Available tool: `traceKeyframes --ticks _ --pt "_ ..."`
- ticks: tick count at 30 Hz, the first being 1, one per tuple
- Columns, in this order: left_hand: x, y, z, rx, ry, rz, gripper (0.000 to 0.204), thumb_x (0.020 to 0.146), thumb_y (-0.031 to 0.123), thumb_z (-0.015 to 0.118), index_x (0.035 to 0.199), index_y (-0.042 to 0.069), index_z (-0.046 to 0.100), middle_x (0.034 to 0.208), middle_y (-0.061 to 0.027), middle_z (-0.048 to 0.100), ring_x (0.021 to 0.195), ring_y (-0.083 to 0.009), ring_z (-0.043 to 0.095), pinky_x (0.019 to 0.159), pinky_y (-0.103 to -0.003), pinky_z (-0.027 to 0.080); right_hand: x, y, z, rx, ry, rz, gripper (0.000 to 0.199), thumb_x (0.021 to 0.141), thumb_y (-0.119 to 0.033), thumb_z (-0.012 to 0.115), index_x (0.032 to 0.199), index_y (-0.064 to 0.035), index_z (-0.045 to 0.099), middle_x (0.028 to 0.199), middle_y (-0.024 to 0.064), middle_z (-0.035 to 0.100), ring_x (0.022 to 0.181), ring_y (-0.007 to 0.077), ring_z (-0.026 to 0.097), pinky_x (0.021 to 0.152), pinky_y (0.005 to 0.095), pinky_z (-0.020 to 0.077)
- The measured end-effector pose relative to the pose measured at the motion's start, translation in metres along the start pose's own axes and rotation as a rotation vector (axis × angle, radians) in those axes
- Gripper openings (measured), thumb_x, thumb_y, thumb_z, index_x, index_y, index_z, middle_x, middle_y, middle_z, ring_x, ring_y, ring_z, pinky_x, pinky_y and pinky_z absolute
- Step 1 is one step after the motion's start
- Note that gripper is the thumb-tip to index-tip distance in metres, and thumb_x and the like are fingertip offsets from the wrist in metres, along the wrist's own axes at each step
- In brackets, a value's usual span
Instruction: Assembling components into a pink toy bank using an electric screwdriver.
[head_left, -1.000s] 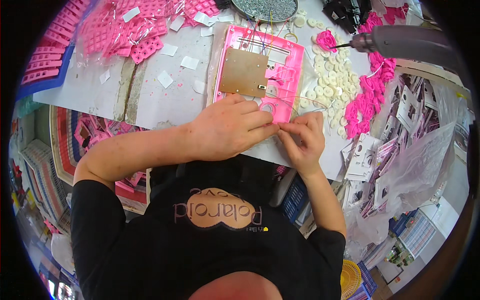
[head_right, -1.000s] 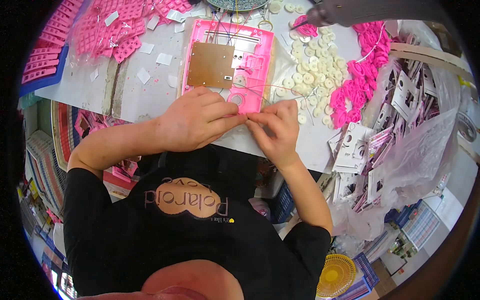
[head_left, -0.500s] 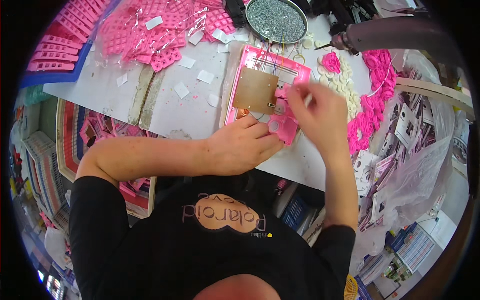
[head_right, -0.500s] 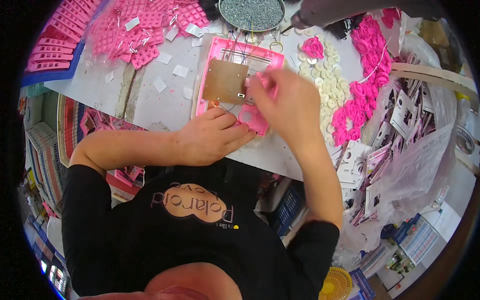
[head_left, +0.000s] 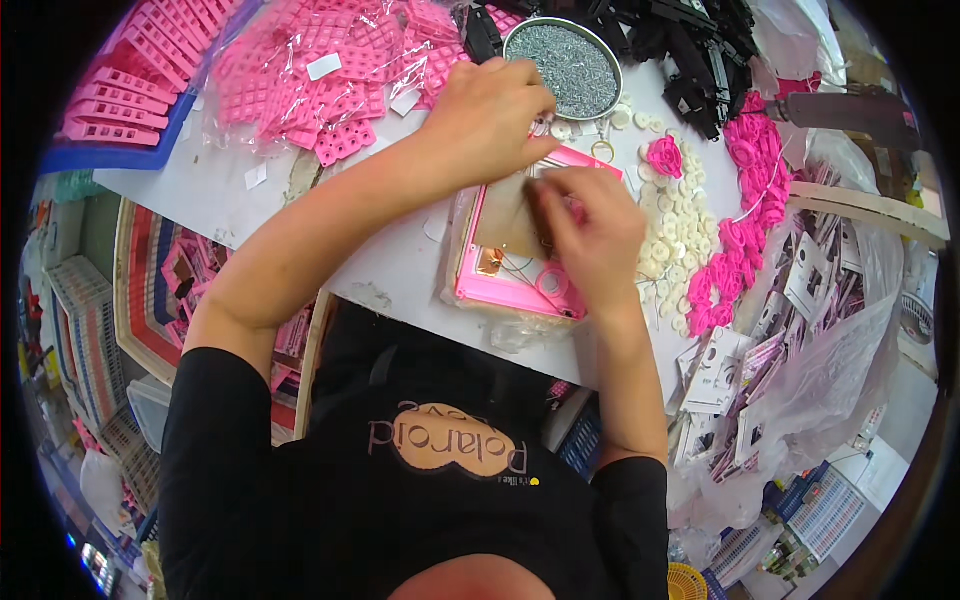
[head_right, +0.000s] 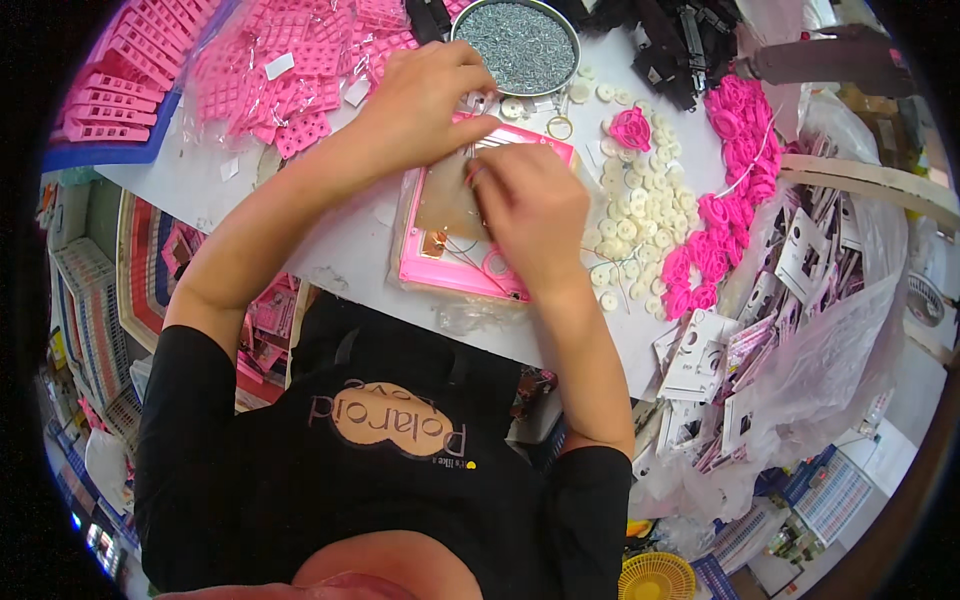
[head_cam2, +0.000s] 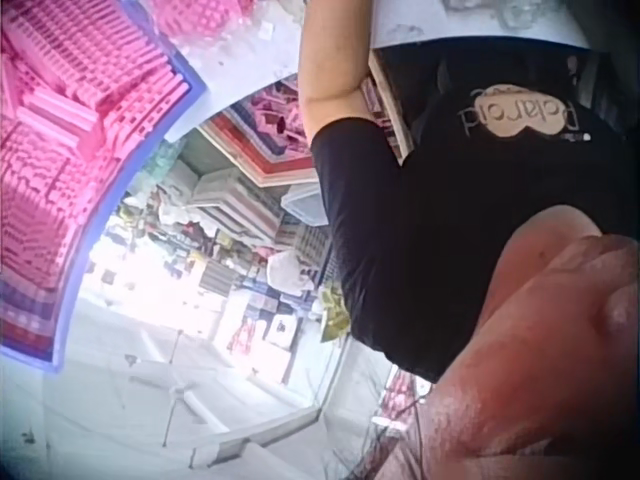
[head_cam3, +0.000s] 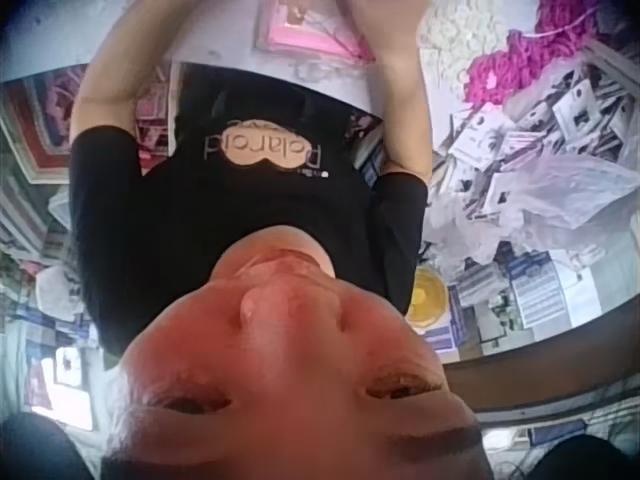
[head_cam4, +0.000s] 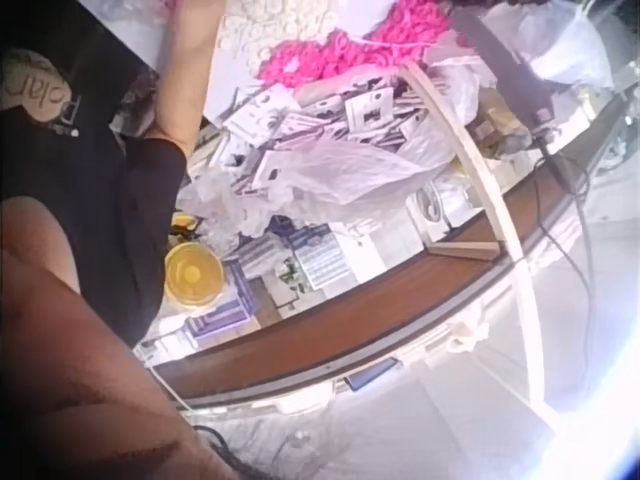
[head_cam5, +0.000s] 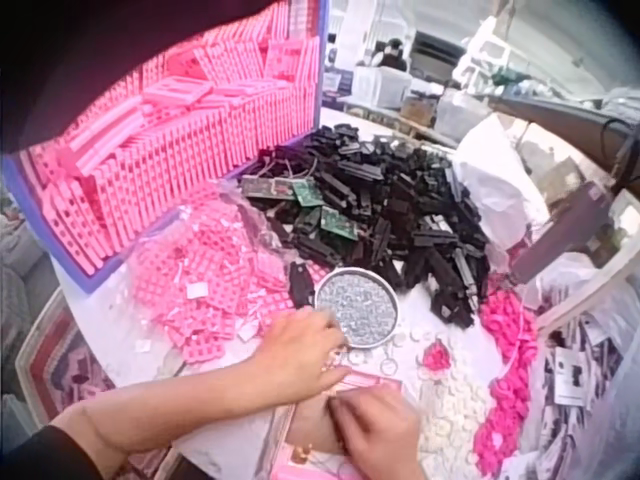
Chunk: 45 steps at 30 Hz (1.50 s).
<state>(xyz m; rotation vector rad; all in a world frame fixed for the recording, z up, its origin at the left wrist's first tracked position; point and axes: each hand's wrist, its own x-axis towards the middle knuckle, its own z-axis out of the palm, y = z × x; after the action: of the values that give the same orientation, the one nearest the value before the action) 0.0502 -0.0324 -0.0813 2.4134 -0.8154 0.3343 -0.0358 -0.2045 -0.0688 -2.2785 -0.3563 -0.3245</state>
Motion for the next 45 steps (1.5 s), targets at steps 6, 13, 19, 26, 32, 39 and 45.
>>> traceKeyframes --ticks 6,13,19,26,32,39,45 --pt "0.008 -0.010 0.008 -0.252 -0.058 0.134 0.015 0.080 0.016 0.072 0.093 0.011 0.072 0.099 -0.0044 0.065 0.097 -0.0248 0.063 0.087 -0.039 0.043 0.011 -0.010 -0.021 -0.152 -0.277 -0.393 0.027 0.073 -0.003 0.074 0.099 -0.0066 0.073 0.095 0.0069 0.068 0.095 0.0282 0.063 0.084 0.0406 0.0516" --pt "0.003 -0.003 0.002 -0.031 0.083 0.359 0.019 0.080 0.017 0.074 0.099 0.013 0.074 0.103 -0.0012 0.066 0.097 -0.0221 0.062 0.089 -0.040 0.041 0.023 0.012 -0.021 -0.249 0.042 -0.157 0.022 0.075 -0.006 0.073 0.097 -0.0054 0.070 0.096 0.0091 0.068 0.091 0.0310 0.063 0.082 0.0414 0.0507" --pt "-0.018 0.011 -0.007 0.026 0.098 0.342 0.022 0.084 0.016 0.071 0.106 0.013 0.073 0.102 -0.0004 0.067 0.094 -0.0182 0.061 0.089 -0.040 0.039 0.016 0.012 -0.024 -0.426 0.059 -0.275 0.015 0.078 -0.004 0.073 0.092 -0.0050 0.069 0.089 0.0089 0.068 0.085 0.0292 0.061 0.073 0.0381 0.0484" --pt "-0.015 0.013 -0.008 -0.269 -0.108 0.074 0.010 0.086 0.016 0.070 0.096 0.013 0.073 0.088 0.0008 0.068 0.090 -0.0165 0.061 0.085 -0.038 0.037 0.000 -0.018 -0.033 -0.610 -0.270 -0.180 0.006 0.080 -0.010 0.070 0.082 -0.0070 0.065 0.079 0.0074 0.062 0.077 0.0291 0.055 0.068 0.0429 0.0419" --pt "-0.008 0.013 -0.007 -0.132 -0.094 0.281 0.007 0.083 0.019 0.072 0.084 0.013 0.069 0.083 0.0003 0.063 0.089 -0.0178 0.060 0.086 -0.038 0.037 -0.029 -0.022 -0.027 -0.405 -0.171 -0.029 0.006 0.077 -0.010 0.069 0.081 -0.0068 0.065 0.079 0.0073 0.061 0.079 0.0272 0.056 0.068 0.0406 0.0412" --pt "0.016 0.036 -0.006 0.228 -0.420 0.503 0.009 0.071 0.018 0.074 0.077 0.014 0.070 0.080 0.0012 0.063 0.089 -0.0179 0.061 0.085 -0.037 0.037 -0.033 -0.021 -0.025 -0.380 -0.139 -0.038 0.010 0.079 -0.009 0.071 0.085 -0.0054 0.065 0.077 0.0068 0.060 0.077 0.0272 0.055 0.066 0.0406 0.0412" --pt "0.045 0.069 -0.019 0.228 -0.742 0.582 0.008 0.066 0.017 0.074 0.071 0.012 0.072 0.073 -0.0043 0.069 0.073 -0.0219 0.065 0.076 -0.037 0.043 -0.034 -0.024 -0.027 -0.387 -0.101 -0.020 0.012 0.081 -0.008 0.070 0.092 -0.0045 0.066 0.084 0.0095 0.060 0.080 0.0291 0.054 0.068 0.0416 0.0424"
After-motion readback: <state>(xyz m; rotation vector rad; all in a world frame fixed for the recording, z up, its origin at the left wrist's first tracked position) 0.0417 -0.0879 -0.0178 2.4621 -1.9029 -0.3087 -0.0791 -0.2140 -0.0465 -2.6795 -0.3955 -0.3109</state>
